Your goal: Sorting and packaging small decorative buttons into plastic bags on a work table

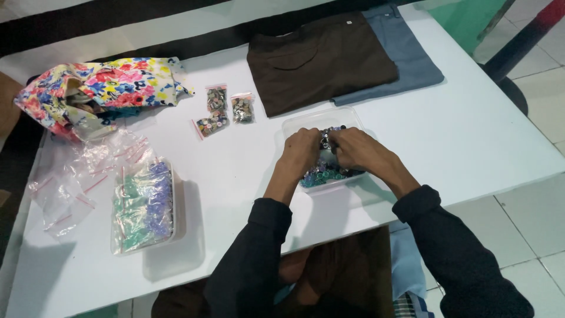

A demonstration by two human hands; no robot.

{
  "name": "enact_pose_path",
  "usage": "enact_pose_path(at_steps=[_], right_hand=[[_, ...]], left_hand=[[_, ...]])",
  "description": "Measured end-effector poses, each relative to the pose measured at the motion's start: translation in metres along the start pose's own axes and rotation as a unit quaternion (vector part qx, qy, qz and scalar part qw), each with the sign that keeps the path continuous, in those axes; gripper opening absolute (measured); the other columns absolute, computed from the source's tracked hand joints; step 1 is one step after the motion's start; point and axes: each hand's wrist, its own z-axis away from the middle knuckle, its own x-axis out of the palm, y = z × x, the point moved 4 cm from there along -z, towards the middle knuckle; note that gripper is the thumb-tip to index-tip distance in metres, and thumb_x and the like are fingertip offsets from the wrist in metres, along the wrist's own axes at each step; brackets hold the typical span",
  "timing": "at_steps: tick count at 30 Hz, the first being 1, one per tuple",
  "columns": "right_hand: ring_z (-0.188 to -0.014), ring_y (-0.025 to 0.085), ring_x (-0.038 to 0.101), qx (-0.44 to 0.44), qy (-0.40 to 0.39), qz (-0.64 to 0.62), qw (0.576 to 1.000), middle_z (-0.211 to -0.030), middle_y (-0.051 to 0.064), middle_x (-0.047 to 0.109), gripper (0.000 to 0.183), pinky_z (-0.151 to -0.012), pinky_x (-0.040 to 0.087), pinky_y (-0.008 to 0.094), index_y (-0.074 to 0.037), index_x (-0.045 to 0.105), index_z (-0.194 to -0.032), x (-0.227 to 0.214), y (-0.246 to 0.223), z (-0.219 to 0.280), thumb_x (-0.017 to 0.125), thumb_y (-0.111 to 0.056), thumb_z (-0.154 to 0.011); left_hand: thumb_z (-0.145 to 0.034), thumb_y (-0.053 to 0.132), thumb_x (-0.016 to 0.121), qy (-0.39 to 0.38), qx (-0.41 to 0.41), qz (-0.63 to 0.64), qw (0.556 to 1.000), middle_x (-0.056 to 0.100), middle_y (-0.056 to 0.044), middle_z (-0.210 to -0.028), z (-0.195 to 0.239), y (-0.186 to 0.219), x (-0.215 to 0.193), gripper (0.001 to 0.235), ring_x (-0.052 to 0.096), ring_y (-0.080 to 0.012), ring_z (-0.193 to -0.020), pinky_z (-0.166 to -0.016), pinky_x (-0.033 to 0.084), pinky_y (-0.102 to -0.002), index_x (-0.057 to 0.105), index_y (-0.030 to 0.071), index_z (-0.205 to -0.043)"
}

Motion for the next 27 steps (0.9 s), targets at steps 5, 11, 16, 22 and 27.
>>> enact_pose_path(at_steps=[5, 11, 16, 22, 27], right_hand=[[-0.089, 0.05, 0.072, 0.008, 0.021, 0.009, 1.0, -0.088, 0.031, 0.072, 0.022, -0.073, 0.059, 0.053, 0.01, 0.07, -0.098, -0.019, -0.028, 0.007, 0.058, -0.005, -0.087], [-0.08, 0.045, 0.073, -0.047, 0.029, 0.045, 0.997, -0.077, 0.024, 0.072, 0.011, -0.062, 0.059, 0.049, 0.002, 0.07, -0.087, 0.031, -0.01, -0.026, 0.064, -0.003, -0.08], [-0.076, 0.042, 0.074, -0.052, 0.018, 0.106, 0.993, -0.072, 0.019, 0.073, 0.011, -0.062, 0.06, 0.048, -0.001, 0.072, -0.083, 0.032, 0.009, -0.028, 0.068, -0.006, -0.075], [-0.098, 0.049, 0.072, 0.032, 0.014, -0.054, 0.998, -0.098, 0.027, 0.074, 0.025, -0.083, 0.058, 0.053, -0.002, 0.07, -0.111, -0.007, -0.007, 0.0, 0.057, -0.011, -0.093], [-0.104, 0.049, 0.069, 0.002, 0.081, -0.107, 0.991, -0.101, 0.027, 0.073, 0.022, -0.087, 0.055, 0.057, -0.004, 0.063, -0.116, 0.004, -0.001, -0.006, 0.055, -0.008, -0.096]], left_hand=[[-0.08, -0.007, 0.065, 0.016, 0.003, 0.044, 0.999, 0.07, -0.026, -0.082, 0.007, 0.008, -0.044, 0.021, 0.073, -0.0504, -0.083, -0.069, 0.062, -0.059, 0.072, -0.003, -0.1], [-0.077, -0.006, 0.061, 0.03, 0.007, 0.037, 0.999, 0.071, -0.02, -0.077, 0.014, 0.004, -0.048, 0.021, 0.074, -0.0478, -0.08, -0.07, 0.061, -0.056, 0.074, 0.006, -0.088], [-0.077, -0.004, 0.06, 0.017, 0.004, 0.035, 0.999, 0.072, -0.021, -0.079, 0.01, -0.007, -0.031, 0.023, 0.074, -0.0471, -0.082, -0.072, 0.06, -0.055, 0.075, 0.01, -0.088], [-0.081, 0.0, 0.059, 0.04, -0.008, 0.091, 0.995, 0.072, -0.02, -0.077, 0.009, -0.009, -0.034, 0.021, 0.074, -0.0453, -0.081, -0.074, 0.06, -0.054, 0.076, 0.01, -0.087], [-0.077, -0.002, 0.066, 0.015, 0.026, -0.018, 0.999, 0.073, -0.021, -0.08, 0.012, -0.003, -0.029, 0.022, 0.075, -0.0432, -0.083, -0.074, 0.06, -0.055, 0.079, 0.011, -0.09]])
